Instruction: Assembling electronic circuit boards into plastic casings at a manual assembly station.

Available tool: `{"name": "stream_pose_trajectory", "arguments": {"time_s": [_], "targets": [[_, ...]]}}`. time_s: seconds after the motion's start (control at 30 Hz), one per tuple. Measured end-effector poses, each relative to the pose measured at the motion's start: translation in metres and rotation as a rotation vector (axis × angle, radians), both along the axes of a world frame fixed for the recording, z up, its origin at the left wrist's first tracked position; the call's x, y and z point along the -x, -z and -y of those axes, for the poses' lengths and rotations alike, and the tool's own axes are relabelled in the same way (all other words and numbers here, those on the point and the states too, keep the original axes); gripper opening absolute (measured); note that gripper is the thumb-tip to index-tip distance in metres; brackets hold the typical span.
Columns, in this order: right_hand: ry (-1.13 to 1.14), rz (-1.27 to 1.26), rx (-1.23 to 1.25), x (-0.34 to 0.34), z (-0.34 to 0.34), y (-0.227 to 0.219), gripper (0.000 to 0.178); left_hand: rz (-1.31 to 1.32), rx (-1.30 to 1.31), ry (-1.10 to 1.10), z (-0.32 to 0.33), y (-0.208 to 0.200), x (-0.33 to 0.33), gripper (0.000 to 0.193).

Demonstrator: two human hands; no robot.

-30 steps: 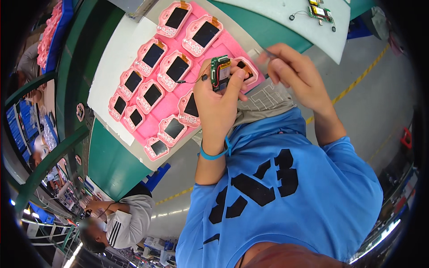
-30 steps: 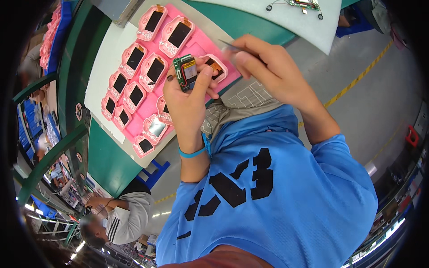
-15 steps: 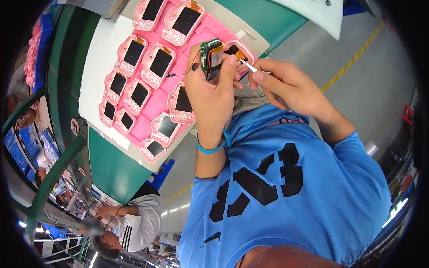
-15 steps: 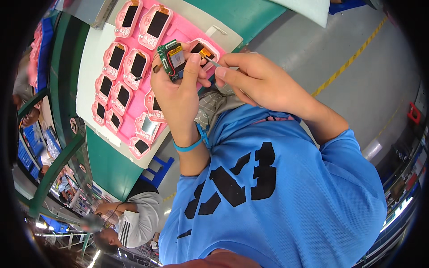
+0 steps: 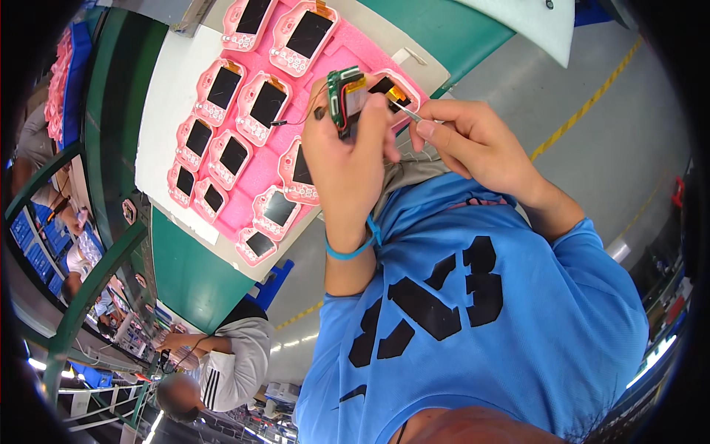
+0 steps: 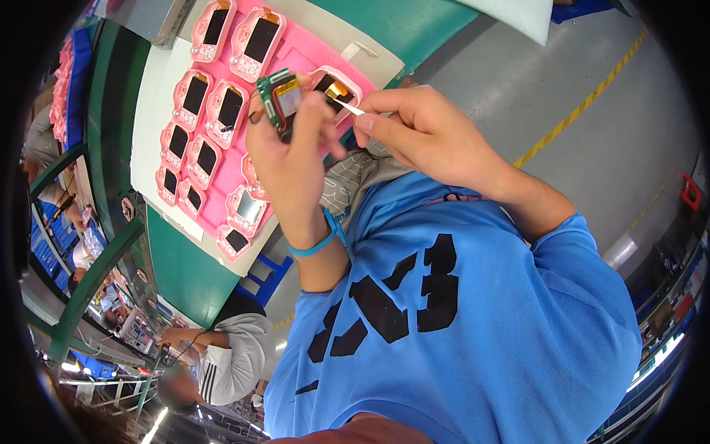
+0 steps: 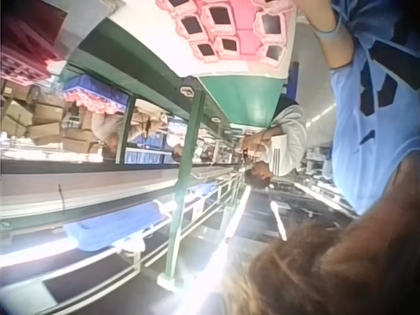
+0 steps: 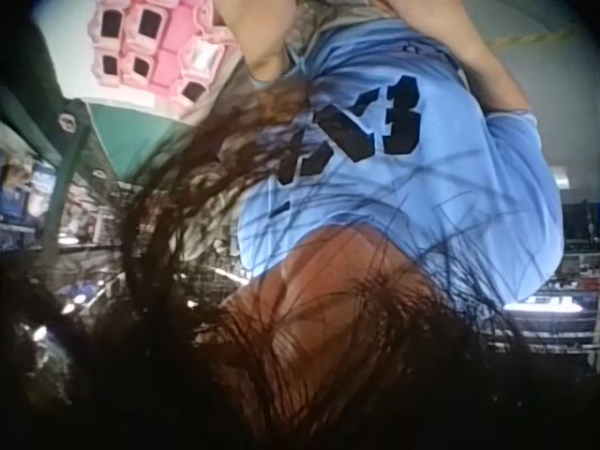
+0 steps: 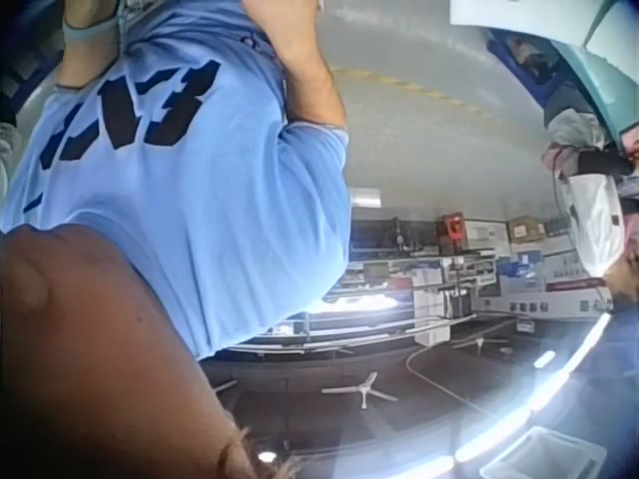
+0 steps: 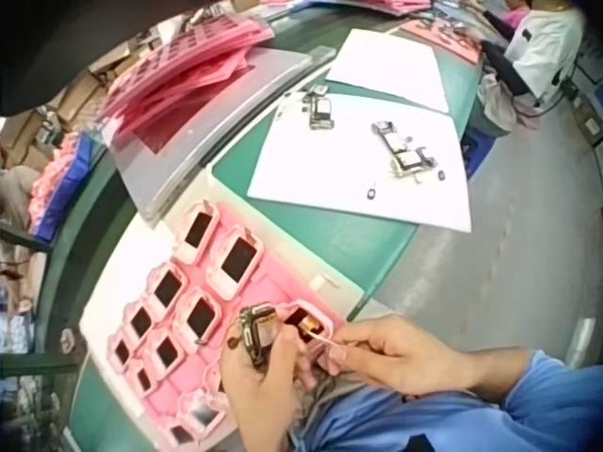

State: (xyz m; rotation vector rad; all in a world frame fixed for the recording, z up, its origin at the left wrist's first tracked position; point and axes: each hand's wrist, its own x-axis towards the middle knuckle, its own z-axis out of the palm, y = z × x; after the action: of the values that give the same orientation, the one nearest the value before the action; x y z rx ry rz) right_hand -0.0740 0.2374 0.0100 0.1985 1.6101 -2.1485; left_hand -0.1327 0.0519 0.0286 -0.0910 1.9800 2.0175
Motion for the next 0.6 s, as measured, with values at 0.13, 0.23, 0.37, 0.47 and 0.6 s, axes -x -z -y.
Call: {"name": "stream_pose_trajectory", "arguments": {"time_s": [0.13, 0.23, 0.37, 0.47, 0.6], "targets": [[0.15, -0.002, 0.036, -0.009, 0.003, 0.01, 0.022, 0.204, -0.084, 0.104, 0.014, -0.023, -0.004, 0.022], [0.104, -0.191, -0.164, -0.014, -0.001, 0.011, 0.02, 0.293, -0.138, 0.144, 0.02, -0.016, -0.012, 0.022], [0.094, -0.29, -0.279, -0.015, -0.002, 0.007, 0.018, 0.283, -0.135, 0.118, 0.018, -0.012, -0.015, 0.022], [0.105, -0.33, -0.332, -0.016, -0.002, 0.005, 0.017, 0.24, -0.114, 0.085, 0.014, -0.009, -0.016, 0.023], [0.156, -0.343, -0.388, -0.017, -0.001, 0.006, 0.019, 0.208, -0.096, 0.075, 0.01, -0.006, -0.018, 0.023]]}}
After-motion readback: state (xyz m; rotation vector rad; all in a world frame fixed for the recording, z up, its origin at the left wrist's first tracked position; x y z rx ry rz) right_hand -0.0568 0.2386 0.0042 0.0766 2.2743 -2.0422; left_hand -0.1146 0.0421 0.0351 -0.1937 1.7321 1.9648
